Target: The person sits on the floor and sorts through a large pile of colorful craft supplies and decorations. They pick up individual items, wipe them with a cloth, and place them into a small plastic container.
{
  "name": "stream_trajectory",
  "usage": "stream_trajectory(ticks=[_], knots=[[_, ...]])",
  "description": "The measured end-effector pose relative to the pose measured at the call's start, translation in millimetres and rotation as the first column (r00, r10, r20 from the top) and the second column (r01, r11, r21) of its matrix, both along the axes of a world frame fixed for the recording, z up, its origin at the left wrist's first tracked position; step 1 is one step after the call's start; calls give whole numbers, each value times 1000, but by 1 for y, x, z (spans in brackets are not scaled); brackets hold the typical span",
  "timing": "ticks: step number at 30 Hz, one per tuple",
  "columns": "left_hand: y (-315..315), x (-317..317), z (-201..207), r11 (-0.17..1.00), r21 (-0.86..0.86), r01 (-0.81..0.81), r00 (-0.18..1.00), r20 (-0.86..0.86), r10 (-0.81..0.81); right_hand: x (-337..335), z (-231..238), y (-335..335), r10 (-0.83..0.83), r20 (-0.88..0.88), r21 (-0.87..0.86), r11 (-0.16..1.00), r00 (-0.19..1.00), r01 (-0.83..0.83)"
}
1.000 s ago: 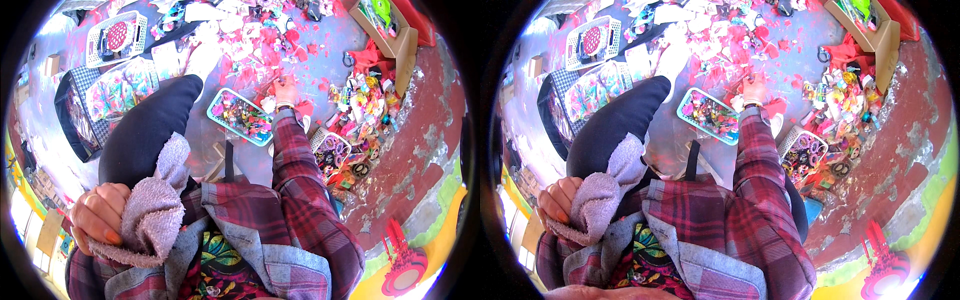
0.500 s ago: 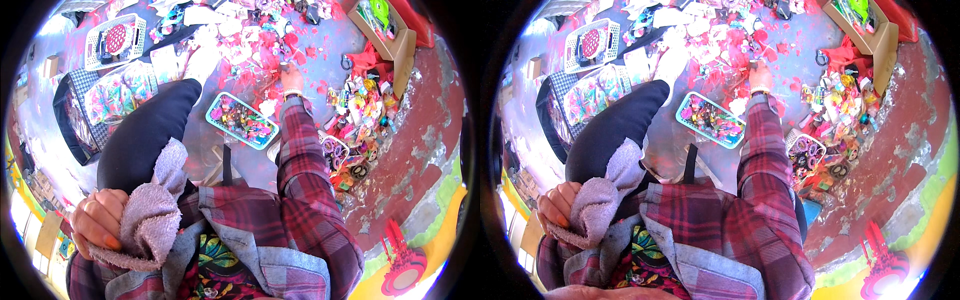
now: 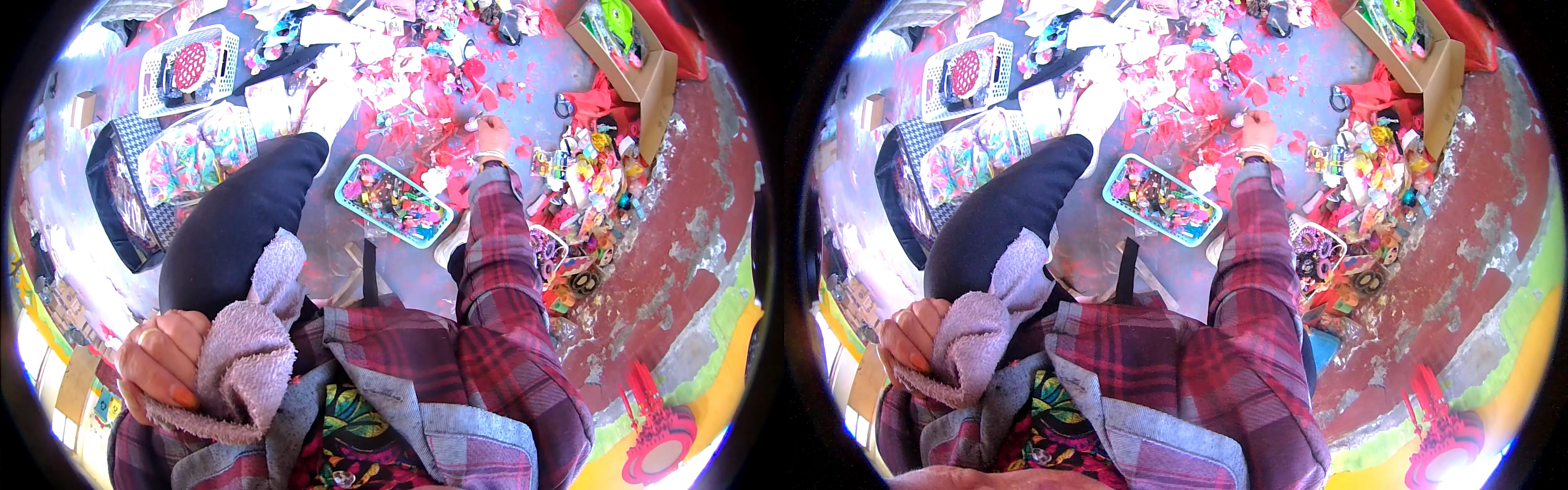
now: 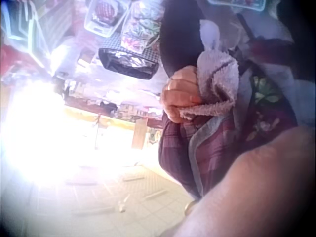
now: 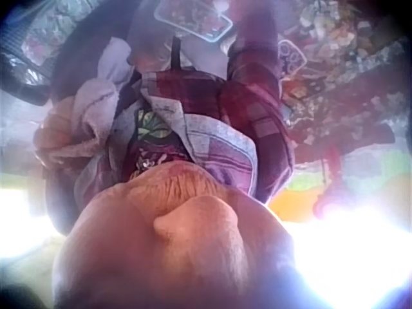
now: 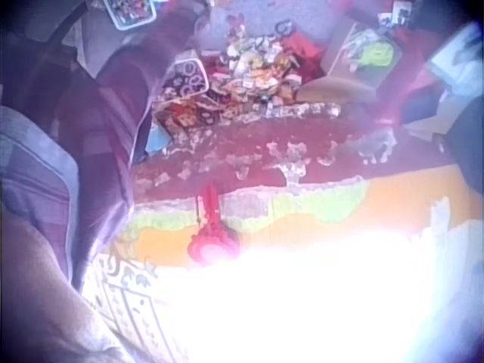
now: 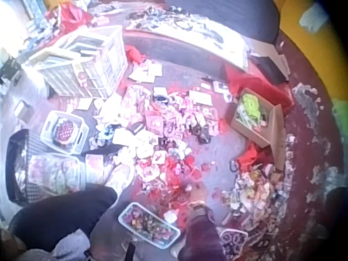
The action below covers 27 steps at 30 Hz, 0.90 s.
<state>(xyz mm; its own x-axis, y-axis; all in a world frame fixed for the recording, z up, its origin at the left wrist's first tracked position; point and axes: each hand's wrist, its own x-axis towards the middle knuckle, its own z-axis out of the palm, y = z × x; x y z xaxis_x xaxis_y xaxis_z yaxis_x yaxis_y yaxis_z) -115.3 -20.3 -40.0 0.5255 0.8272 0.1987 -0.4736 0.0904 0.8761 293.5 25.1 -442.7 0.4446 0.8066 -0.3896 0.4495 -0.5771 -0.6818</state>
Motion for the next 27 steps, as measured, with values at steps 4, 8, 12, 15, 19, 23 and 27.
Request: stream_trajectory(ticks=[4,8,12,15,19,23,27], knots=[[-5,-3,-3,1000,-14,11,999,43,-11,-4,18,-20,-309,-784,-180,943,538,279],[-21,8,8,968,-161,-193,981,-11,194,-18,36,-33,-215,-918,-158,969,333,190],[-17,8,6,972,-107,-207,978,-6,208,-42,55,-45,60,-904,-157,874,423,-460],[-23,13,12,947,-156,-280,960,-22,280,-76,87,-36,389,-832,-250,373,395,-893],[-13,-2,1,988,-81,-132,990,40,135,-65,21,-16,634,-203,-46,755,746,-654],[-16,-1,7,977,-80,-199,980,-46,195,-62,2,45,297,446,58,932,844,-359],[-6,-1,3,990,-44,-133,991,-7,133,-62,-4,68,251,451,-141,968,856,-209]])
